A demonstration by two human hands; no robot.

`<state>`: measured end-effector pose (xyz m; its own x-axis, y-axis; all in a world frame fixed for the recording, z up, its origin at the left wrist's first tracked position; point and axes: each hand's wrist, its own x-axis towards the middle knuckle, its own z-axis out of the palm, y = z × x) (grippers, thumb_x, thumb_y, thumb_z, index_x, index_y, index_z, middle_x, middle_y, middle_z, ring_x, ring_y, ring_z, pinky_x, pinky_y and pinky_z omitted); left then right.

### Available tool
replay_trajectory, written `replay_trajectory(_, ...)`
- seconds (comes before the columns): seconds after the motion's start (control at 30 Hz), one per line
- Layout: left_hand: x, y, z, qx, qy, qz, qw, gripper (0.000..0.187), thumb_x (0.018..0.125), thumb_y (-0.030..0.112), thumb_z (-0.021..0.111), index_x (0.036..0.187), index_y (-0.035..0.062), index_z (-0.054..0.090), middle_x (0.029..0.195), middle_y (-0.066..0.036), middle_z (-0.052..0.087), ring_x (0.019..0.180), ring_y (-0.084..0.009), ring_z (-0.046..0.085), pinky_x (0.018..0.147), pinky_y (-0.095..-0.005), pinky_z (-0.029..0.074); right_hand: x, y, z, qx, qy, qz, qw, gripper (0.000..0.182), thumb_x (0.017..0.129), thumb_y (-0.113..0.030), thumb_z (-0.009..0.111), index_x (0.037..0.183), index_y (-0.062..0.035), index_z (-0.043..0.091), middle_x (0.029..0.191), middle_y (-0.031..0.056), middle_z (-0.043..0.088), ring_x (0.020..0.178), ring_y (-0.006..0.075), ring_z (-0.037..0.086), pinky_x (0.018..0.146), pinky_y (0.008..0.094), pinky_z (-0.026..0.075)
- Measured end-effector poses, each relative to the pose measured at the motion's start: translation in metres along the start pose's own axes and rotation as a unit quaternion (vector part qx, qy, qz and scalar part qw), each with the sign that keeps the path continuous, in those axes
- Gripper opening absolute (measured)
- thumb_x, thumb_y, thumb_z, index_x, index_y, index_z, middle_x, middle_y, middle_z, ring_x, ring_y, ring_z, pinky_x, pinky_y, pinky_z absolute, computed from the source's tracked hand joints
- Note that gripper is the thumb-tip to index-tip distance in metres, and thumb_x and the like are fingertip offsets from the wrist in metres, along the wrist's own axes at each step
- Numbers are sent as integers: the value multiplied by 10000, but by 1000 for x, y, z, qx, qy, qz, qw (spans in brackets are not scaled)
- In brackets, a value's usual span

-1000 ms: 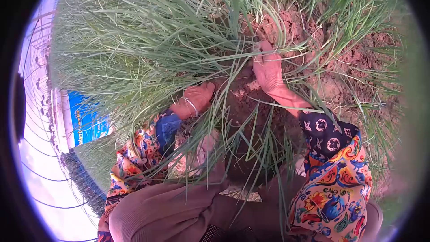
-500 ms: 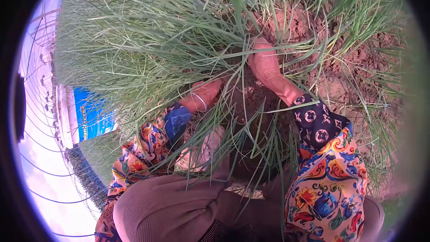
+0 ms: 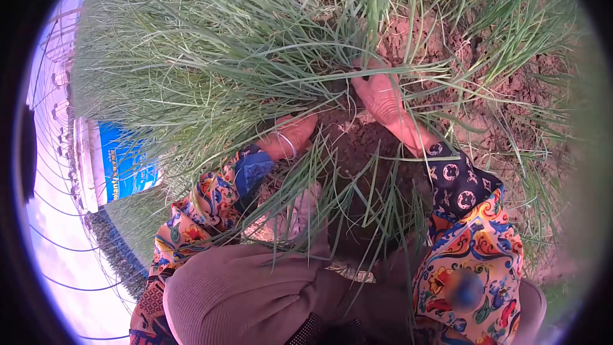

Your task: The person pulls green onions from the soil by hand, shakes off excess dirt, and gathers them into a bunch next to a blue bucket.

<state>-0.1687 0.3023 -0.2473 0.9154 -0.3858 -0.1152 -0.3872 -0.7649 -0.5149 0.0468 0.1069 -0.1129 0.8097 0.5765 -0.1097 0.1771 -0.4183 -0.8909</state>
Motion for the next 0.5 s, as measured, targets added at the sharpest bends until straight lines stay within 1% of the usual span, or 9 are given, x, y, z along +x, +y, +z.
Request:
replay_trajectory(0.03, 0, -1, -4, -94, 13, -13, 995, 237, 900, 194, 318, 1036, 41, 438, 862, -105, 535, 827, -204, 549, 925, -351, 407, 0, 5, 4, -22, 22, -17, 999, 263, 825, -192, 587, 1021, -17, 599, 921, 234, 615, 896, 399, 584, 785, 440, 450)
replay_trajectory(0.07, 5, -9, -18, -189, -32, -18, 981, 245, 891, 195, 332, 1048, 38, 434, 877, -112, 534, 838, -210, 549, 922, -353, 411, 1, 4, 4, -23, 25, -23, 999, 254, 829, -190, 582, 1014, -17, 603, 926, 235, 615, 895, 400, 583, 785, 442, 450)
replay_trajectory(0.1, 9, -18, -33, -280, -77, -31, 956, 254, 883, 197, 346, 1060, 34, 430, 892, -118, 532, 848, -216, 550, 920, -354, 414, 2, 5, 4, -24, 28, -29, 999, 246, 833, -188, 578, 1007, -17, 606, 930, 235, 614, 893, 402, 581, 784, 443, 450)
replay_trajectory(0.13, 13, -26, -47, -325, -112, -40, 938, 267, 875, 199, 360, 1071, 31, 427, 907, -124, 531, 858, -223, 550, 917, -356, 418, 3, 5, 3, -26, 29, -36, 999, 239, 836, -186, 574, 1001, -17, 610, 934, 235, 613, 891, 404, 580, 784, 445, 451)
replay_trajectory(0.27, 19, -41, -72, -400, -166, -60, 899, 333, 843, 205, 415, 1118, 17, 411, 966, -149, 525, 899, -247, 551, 907, -362, 432, -2, 8, 9, -38, 40, -94, 994, 235, 779, -143, 605, 988, -36, 617, 954, 201, 610, 896, 380, 582, 783, 431, 461)
replay_trajectory(0.3, 21, -44, -75, -407, -174, -64, 894, 353, 835, 207, 429, 1129, 13, 407, 981, -155, 523, 909, -254, 552, 904, -364, 436, -3, 7, 7, -127, 5, -187, 974, 293, 740, -130, 628, 1019, -45, 606, 958, 180, 602, 907, 371, 576, 797, 422, 468)
replay_trajectory(0.4, 23, -50, -83, -427, -197, -64, 880, 417, 810, 211, 470, 1164, 3, 396, 1025, -173, 519, 940, -272, 552, 896, -369, 446, -11, 6, 7, -165, -23, -292, 942, 338, 729, -84, 630, 1061, -54, 580, 955, 167, 591, 895, 362, 574, 787, 406, 474)
replay_trajectory(0.43, 25, -52, -86, -433, -203, -65, 876, 440, 802, 213, 484, 1176, 0, 392, 1040, -179, 518, 950, -278, 553, 894, -370, 450, -12, 5, 9, -170, -4, -273, 947, 337, 722, -63, 630, 1051, -62, 560, 943, 165, 591, 886, 352, 578, 766, 397, 473)
replay_trajectory(0.5, 27, -57, -92, -442, -212, -67, 869, 486, 786, 216, 511, 1199, -7, 384, 1070, -192, 515, 970, -291, 553, 888, -373, 457, -10, 12, 12, -68, 6, -174, 982, 311, 730, -63, 625, 1031, -52, 547, 920, 177, 591, 852, 361, 585, 737, 392, 474)
